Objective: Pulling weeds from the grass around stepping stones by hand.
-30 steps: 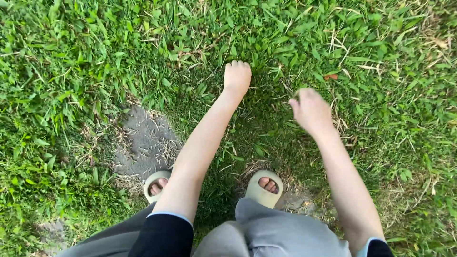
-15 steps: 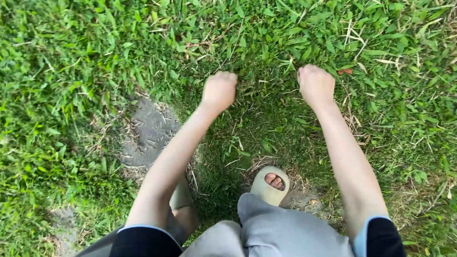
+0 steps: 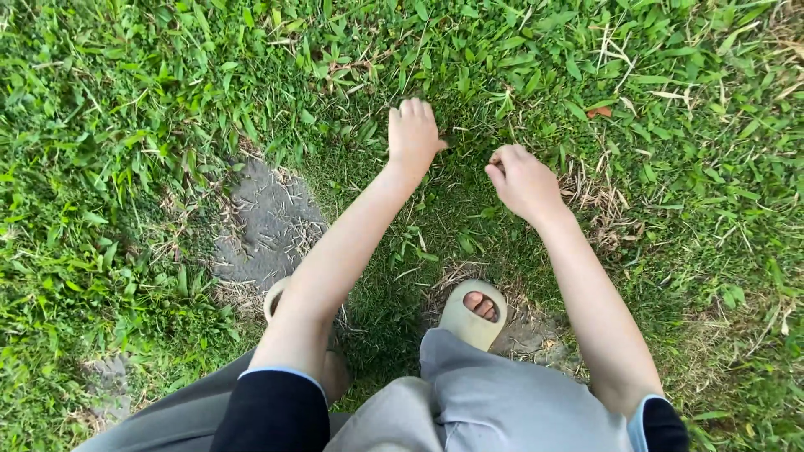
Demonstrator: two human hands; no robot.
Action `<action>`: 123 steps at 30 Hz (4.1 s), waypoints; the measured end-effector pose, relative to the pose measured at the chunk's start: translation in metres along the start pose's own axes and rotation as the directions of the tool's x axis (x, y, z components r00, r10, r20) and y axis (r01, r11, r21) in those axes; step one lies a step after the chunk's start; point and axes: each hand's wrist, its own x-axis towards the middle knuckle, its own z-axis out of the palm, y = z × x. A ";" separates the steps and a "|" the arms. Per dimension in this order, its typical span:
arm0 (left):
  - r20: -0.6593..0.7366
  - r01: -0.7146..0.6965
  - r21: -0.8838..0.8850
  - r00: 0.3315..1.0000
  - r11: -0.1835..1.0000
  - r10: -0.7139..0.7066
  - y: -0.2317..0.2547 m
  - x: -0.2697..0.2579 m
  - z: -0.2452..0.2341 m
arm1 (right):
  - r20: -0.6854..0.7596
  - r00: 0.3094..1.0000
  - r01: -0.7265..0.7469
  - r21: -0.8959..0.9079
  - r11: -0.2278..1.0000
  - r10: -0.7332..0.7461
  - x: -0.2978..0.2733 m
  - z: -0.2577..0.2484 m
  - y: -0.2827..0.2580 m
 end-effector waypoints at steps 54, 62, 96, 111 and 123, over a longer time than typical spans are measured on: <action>0.577 0.093 -0.619 0.727 0.780 0.371 -0.120 -0.081 -0.117 | -0.068 0.717 0.696 0.002 0.718 -0.694 0.032 0.031 -0.109; 0.605 0.066 -0.503 0.739 0.861 0.296 -0.207 -0.027 -0.131 | -0.097 0.798 0.568 -0.208 0.796 -0.594 0.036 -0.047 -0.086; 0.486 0.218 -0.480 0.873 0.850 0.050 -0.349 -0.044 0.041 | -0.203 0.843 0.467 -0.182 0.866 -0.497 0.164 0.148 -0.301; 0.663 0.131 -0.280 0.743 0.951 0.093 -0.303 -0.057 0.037 | -0.116 0.956 0.178 -0.495 0.851 -0.268 0.220 0.135 -0.293; 0.542 0.040 -0.397 0.816 0.917 0.199 -0.319 -0.055 0.021 | -0.334 0.887 0.339 0.003 0.941 -0.319 0.153 0.134 -0.279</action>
